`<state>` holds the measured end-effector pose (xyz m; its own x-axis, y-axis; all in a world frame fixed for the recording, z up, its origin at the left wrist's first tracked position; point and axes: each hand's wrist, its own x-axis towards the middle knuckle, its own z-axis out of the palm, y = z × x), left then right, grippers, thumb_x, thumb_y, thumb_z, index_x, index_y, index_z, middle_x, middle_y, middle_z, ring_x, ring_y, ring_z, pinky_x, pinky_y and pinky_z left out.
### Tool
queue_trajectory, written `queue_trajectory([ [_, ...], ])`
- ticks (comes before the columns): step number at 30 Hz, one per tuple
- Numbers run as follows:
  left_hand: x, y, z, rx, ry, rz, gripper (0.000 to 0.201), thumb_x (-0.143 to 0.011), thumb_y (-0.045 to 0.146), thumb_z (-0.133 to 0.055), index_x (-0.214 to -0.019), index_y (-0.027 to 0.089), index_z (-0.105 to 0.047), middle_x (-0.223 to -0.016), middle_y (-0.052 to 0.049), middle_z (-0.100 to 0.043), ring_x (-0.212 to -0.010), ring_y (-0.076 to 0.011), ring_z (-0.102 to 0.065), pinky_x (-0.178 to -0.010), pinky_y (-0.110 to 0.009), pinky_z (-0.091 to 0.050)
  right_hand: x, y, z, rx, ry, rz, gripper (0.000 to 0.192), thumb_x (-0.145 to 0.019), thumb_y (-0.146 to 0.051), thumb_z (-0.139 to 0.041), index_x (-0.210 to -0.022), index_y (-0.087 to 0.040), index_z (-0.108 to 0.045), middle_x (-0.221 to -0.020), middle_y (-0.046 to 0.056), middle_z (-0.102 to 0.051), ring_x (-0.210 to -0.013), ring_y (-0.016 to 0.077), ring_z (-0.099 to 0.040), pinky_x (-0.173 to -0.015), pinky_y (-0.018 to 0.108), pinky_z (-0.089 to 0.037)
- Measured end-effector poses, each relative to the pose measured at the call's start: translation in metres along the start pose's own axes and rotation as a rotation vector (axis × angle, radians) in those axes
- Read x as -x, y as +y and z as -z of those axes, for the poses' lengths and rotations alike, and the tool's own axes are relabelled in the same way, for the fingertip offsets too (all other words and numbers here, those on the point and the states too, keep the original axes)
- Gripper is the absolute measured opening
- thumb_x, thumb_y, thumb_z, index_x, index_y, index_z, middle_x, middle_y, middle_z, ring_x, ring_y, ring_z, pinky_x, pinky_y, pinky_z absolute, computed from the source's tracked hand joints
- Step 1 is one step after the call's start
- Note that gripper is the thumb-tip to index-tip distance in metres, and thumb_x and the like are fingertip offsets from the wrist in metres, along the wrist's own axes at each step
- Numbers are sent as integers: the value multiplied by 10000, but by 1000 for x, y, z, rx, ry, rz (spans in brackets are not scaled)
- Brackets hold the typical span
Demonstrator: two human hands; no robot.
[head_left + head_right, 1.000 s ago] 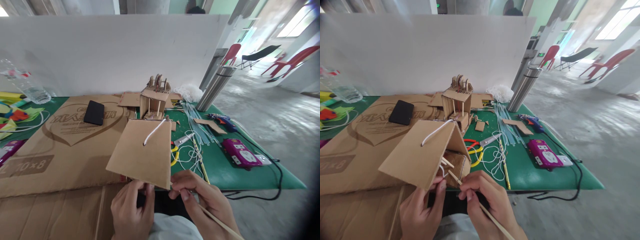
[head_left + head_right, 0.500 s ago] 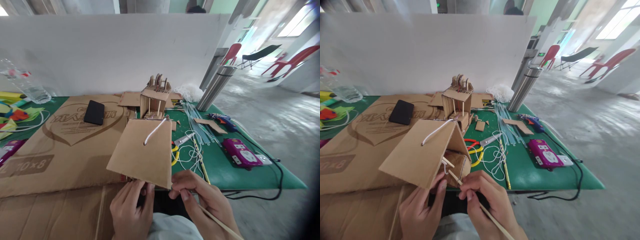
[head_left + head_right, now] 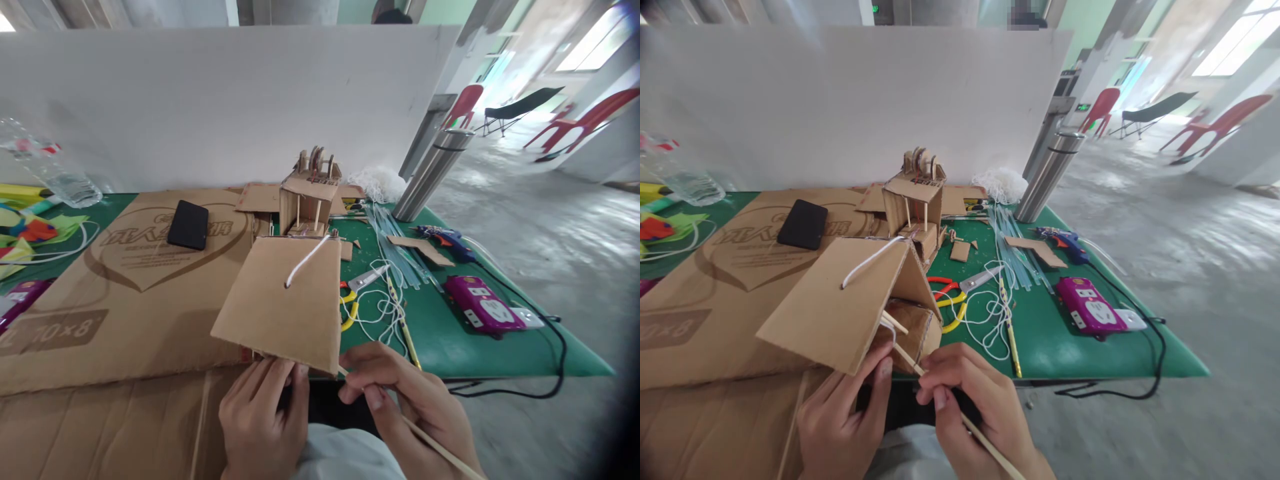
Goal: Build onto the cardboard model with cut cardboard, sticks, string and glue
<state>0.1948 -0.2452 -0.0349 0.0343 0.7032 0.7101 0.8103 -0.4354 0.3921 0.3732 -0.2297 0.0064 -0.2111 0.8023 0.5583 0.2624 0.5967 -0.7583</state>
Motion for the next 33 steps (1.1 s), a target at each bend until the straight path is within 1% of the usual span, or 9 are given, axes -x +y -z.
queue_trajectory([
  [4,0,1,0,11,-2,25,114,-890,142,-632,-963,210,-687,-872,-44,-796,-738,-169,-759,-615,-222,-551,5,4,1,-22,-53,-17,275,-845,-19,-508,-917,-243,-650,-739,-2,-721,-816,165,-701,-674,232,-576],
  [8,-1,1,-1,27,-13,27,98,-895,150,-625,-955,205,-680,-879,-52,-796,-737,-173,-761,-592,-221,-549,6,6,0,-36,-53,-23,272,-853,-16,-509,-925,-237,-650,-738,6,-717,-810,171,-699,-679,249,-577],
  [11,-2,0,0,20,-16,12,104,-893,142,-618,-945,213,-674,-853,-41,-794,-715,-171,-756,-603,-228,-555,2,3,0,3,-54,-35,244,-867,-41,-499,-873,-224,-660,-750,21,-720,-759,161,-700,-644,241,-574],
  [14,-3,0,0,9,-14,-5,122,-887,129,-617,-954,217,-668,-831,-34,-792,-702,-171,-752,-608,-234,-552,-3,-1,-1,46,-36,-35,219,-874,-82,-499,-810,-212,-663,-699,18,-704,-664,142,-691,-576,214,-561],
  [16,-3,1,0,13,-5,-9,123,-887,124,-612,-957,212,-662,-816,-35,-789,-697,-173,-751,-616,-240,-550,-5,-2,-1,44,-21,-33,218,-875,-93,-494,-802,-210,-663,-663,8,-689,-620,132,-681,-549,202,-554],
  [23,-1,0,0,13,0,-6,101,-885,133,-626,-950,206,-650,-807,-34,-786,-700,-172,-751,-602,-232,-537,3,4,1,48,-99,-73,210,-886,-63,-497,-890,-218,-639,-763,2,-702,-745,123,-689,-654,201,-557],
  [29,-2,-1,0,10,-9,-18,133,-874,103,-613,-938,214,-646,-788,-26,-778,-698,-176,-746,-619,-243,-532,4,4,1,27,-93,-51,229,-881,-48,-495,-887,-225,-641,-757,2,-703,-770,134,-692,-665,209,-560],
  [33,-2,0,0,16,-11,-18,138,-878,102,-607,-948,216,-641,-771,-22,-771,-681,-173,-740,-618,-242,-527,4,4,2,28,-115,-57,240,-872,-36,-495,-884,-222,-646,-772,12,-711,-773,140,-692,-661,214,-558],
])
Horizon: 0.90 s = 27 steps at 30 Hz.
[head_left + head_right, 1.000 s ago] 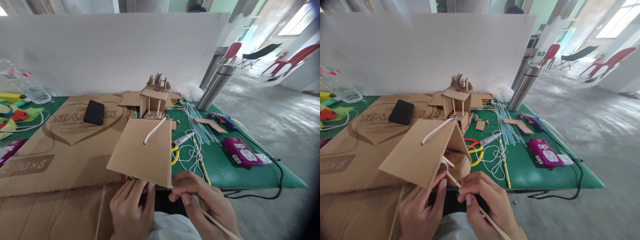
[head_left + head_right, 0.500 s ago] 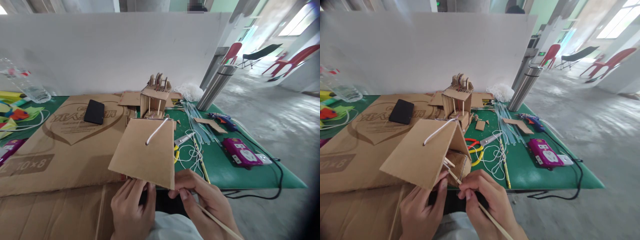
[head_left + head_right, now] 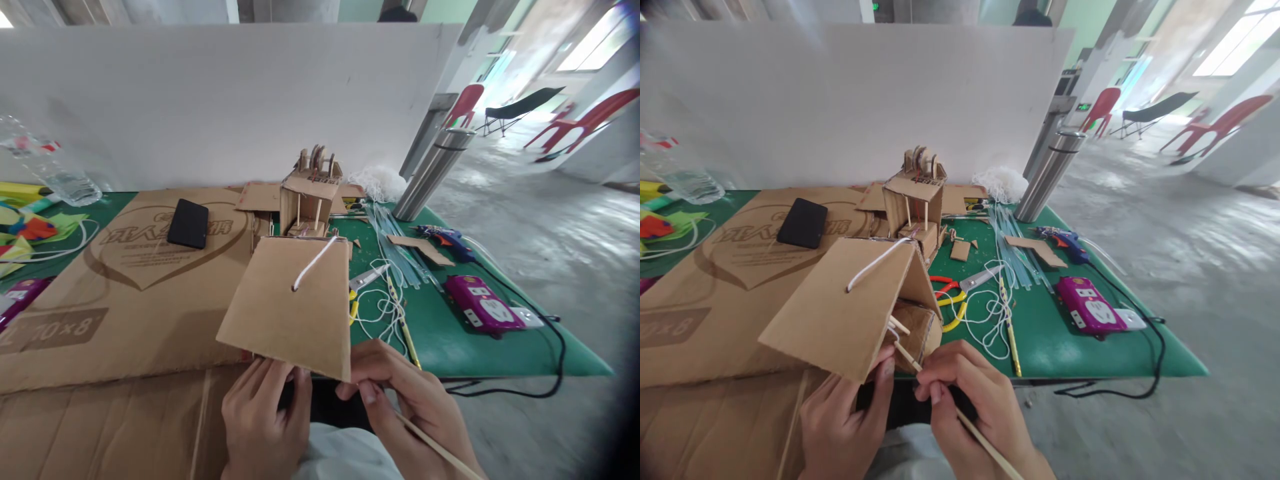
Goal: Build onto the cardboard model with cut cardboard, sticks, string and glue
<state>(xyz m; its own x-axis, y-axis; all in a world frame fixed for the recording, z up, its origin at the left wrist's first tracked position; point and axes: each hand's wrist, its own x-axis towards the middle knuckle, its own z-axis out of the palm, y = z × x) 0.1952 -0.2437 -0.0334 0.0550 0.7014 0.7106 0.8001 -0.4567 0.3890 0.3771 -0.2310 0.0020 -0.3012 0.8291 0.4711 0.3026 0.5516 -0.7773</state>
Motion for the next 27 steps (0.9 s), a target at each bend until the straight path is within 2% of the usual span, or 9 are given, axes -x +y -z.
queue_trajectory([
  [5,0,0,0,7,16,16,115,-874,109,-616,-894,222,-613,-713,-9,-748,-655,-165,-734,-597,-224,-516,2,2,0,7,-1,-3,237,-865,-35,-501,-872,-225,-643,-776,4,-707,-776,131,-685,-672,201,-554],
  [8,2,2,0,27,23,72,104,-862,133,-635,-891,223,-593,-680,13,-731,-608,-145,-725,-584,-195,-517,2,2,0,25,-9,10,236,-851,-30,-507,-859,-227,-639,-783,0,-703,-782,123,-687,-672,186,-551],
  [11,5,10,-1,130,7,234,70,-878,190,-622,-928,235,-606,-703,28,-747,-606,-129,-728,-610,-167,-535,2,3,0,45,-19,24,236,-841,-28,-512,-866,-228,-634,-781,-2,-706,-780,122,-691,-666,176,-550],
  [14,8,20,-5,331,-34,490,35,-892,262,-609,-919,251,-627,-775,29,-780,-643,-125,-740,-648,-162,-551,2,4,2,83,-11,37,240,-840,-31,-514,-885,-232,-638,-782,-7,-720,-787,119,-697,-683,165,-553],
  [18,8,28,-10,536,-45,775,93,-857,333,-644,-900,251,-657,-839,11,-796,-816,-156,-769,-663,-154,-549,6,7,5,138,4,40,254,-834,-31,-507,-883,-243,-638,-763,-33,-726,-759,102,-703,-691,138,-552],
  [21,8,29,-12,616,-30,853,112,-820,335,-687,-896,255,-676,-864,10,-798,-884,-159,-767,-713,-145,-543,9,9,6,162,2,51,251,-836,-42,-516,-903,-249,-642,-747,-44,-731,-717,96,-704,-659,128,-551],
  [27,8,30,-13,665,-9,934,152,-787,348,-717,-896,245,-693,-860,5,-798,-881,-153,-765,-759,-140,-540,6,11,9,204,-18,73,250,-827,-50,-523,-865,-252,-665,-732,-43,-736,-660,90,-702,-621,119,-547],
])
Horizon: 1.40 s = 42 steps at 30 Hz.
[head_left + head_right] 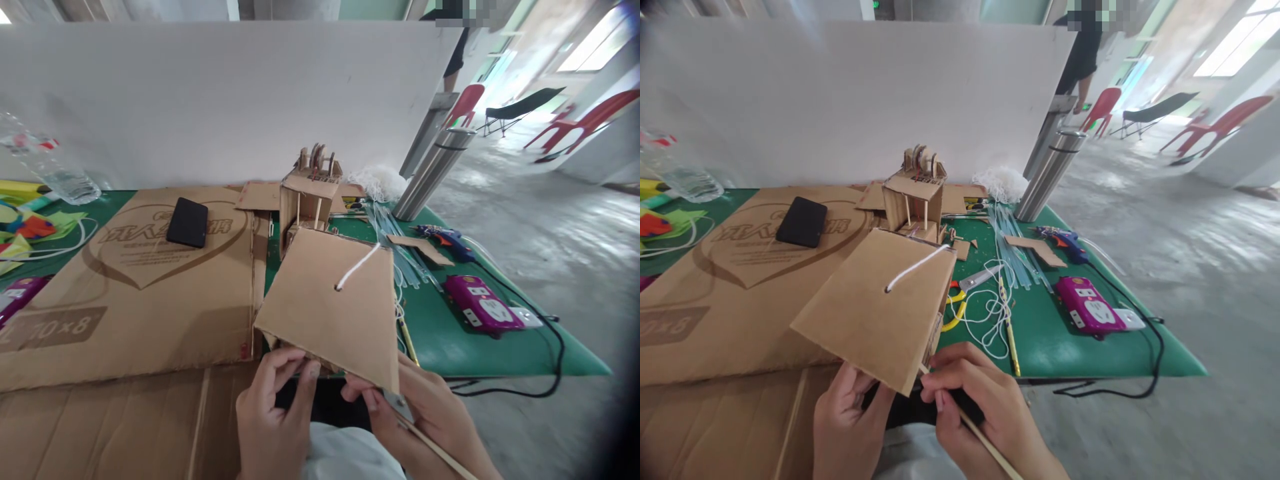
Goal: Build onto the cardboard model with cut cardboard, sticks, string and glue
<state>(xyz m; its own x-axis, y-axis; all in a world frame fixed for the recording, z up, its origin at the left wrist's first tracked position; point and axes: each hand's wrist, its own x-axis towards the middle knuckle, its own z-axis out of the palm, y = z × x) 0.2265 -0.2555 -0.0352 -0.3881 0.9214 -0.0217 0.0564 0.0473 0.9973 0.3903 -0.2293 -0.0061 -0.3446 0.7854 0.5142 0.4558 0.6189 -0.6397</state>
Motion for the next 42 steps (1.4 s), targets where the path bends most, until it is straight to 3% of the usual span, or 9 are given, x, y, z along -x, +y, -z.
queue_trajectory([
  [8,-1,-1,-1,94,8,87,262,-745,411,-771,-886,208,-684,-868,-37,-798,-897,-191,-764,-766,-173,-563,-15,-11,1,-51,89,0,266,-790,-59,-496,-745,-244,-681,-622,-45,-718,-520,86,-662,-506,119,-512],
  [17,-2,-6,1,98,-3,66,263,-785,419,-746,-935,209,-694,-905,-43,-795,-898,-177,-762,-790,-164,-560,-8,-10,-4,-142,121,-9,275,-767,-29,-529,-798,-237,-707,-726,-19,-755,-695,95,-708,-661,119,-550],
  [29,-4,-4,0,104,-3,26,301,-764,444,-769,-897,182,-701,-872,-76,-792,-862,-216,-766,-772,-225,-595,13,0,-14,-387,95,-367,108,-916,-255,-632,-862,-217,-717,-775,48,-755,-705,165,-731,-667,211,-606],
  [42,-4,14,-1,111,53,115,248,-712,398,-787,-800,197,-673,-778,-26,-788,-784,-194,-763,-731,-217,-591,8,2,-8,-296,37,-230,121,-875,-146,-661,-878,-236,-741,-914,30,-767,-879,168,-733,-789,211,-591],
])
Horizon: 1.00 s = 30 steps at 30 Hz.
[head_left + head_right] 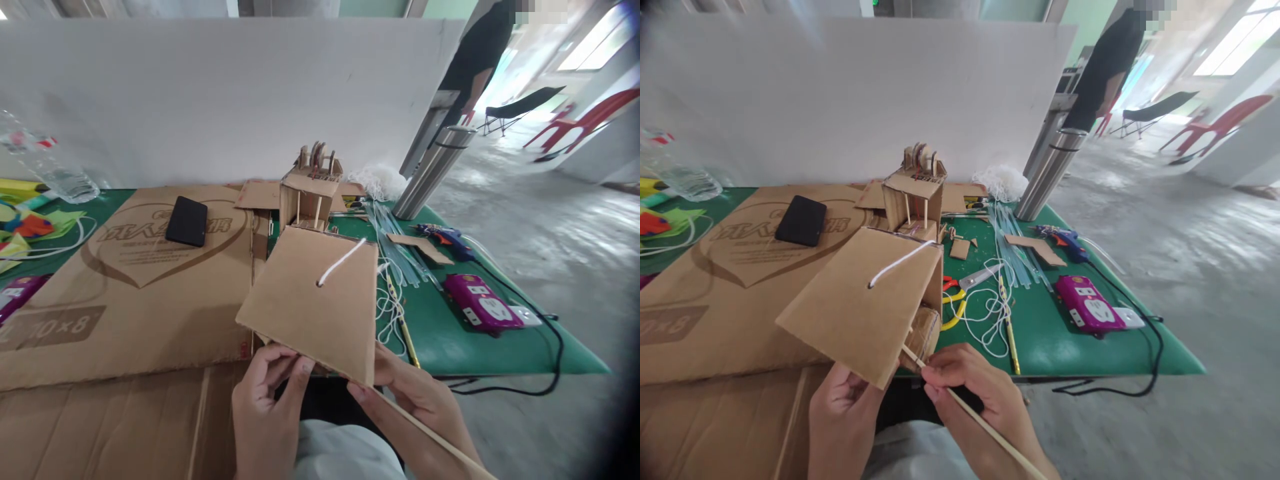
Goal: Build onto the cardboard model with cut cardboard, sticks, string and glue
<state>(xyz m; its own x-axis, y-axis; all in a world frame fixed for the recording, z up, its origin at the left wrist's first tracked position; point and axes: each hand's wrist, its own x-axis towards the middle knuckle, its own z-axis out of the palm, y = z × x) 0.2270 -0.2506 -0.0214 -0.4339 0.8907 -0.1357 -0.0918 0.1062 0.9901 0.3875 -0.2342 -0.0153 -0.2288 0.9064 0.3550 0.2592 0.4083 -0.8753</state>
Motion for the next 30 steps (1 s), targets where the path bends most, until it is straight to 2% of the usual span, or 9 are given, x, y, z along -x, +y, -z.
queue_trajectory([
  [8,1,4,-2,-1,19,-18,239,-714,405,-773,-773,190,-685,-753,-28,-786,-768,-217,-767,-716,-254,-614,2,-1,0,0,-19,-77,110,-900,-208,-638,-865,-210,-742,-960,76,-761,-886,199,-727,-778,252,-604],
  [11,0,0,-1,9,3,-11,260,-704,410,-791,-805,192,-692,-774,-37,-792,-778,-216,-769,-717,-243,-612,5,0,-3,-75,24,-10,117,-887,-177,-657,-892,-238,-756,-932,67,-756,-880,207,-727,-789,279,-608],
  [17,0,-6,-2,-12,61,-31,269,-711,413,-789,-856,199,-713,-858,-53,-800,-846,-227,-771,-742,-247,-618,12,4,-1,-189,192,120,175,-896,-140,-648,-968,-269,-742,-907,75,-733,-891,234,-721,-736,319,-617],
  [24,0,-4,-1,-26,61,-62,265,-706,425,-800,-803,205,-688,-779,-33,-785,-767,-208,-769,-710,-234,-618,3,5,-5,-104,124,196,270,-863,-49,-611,-999,-259,-712,-865,51,-751,-875,218,-711,-740,321,-603],
  [30,0,-6,0,-28,20,-79,274,-727,445,-789,-817,199,-706,-818,-57,-798,-787,-225,-773,-722,-254,-625,1,7,-9,-49,74,160,190,-900,-118,-596,-1000,-242,-700,-901,68,-735,-848,202,-703,-716,309,-592],
])
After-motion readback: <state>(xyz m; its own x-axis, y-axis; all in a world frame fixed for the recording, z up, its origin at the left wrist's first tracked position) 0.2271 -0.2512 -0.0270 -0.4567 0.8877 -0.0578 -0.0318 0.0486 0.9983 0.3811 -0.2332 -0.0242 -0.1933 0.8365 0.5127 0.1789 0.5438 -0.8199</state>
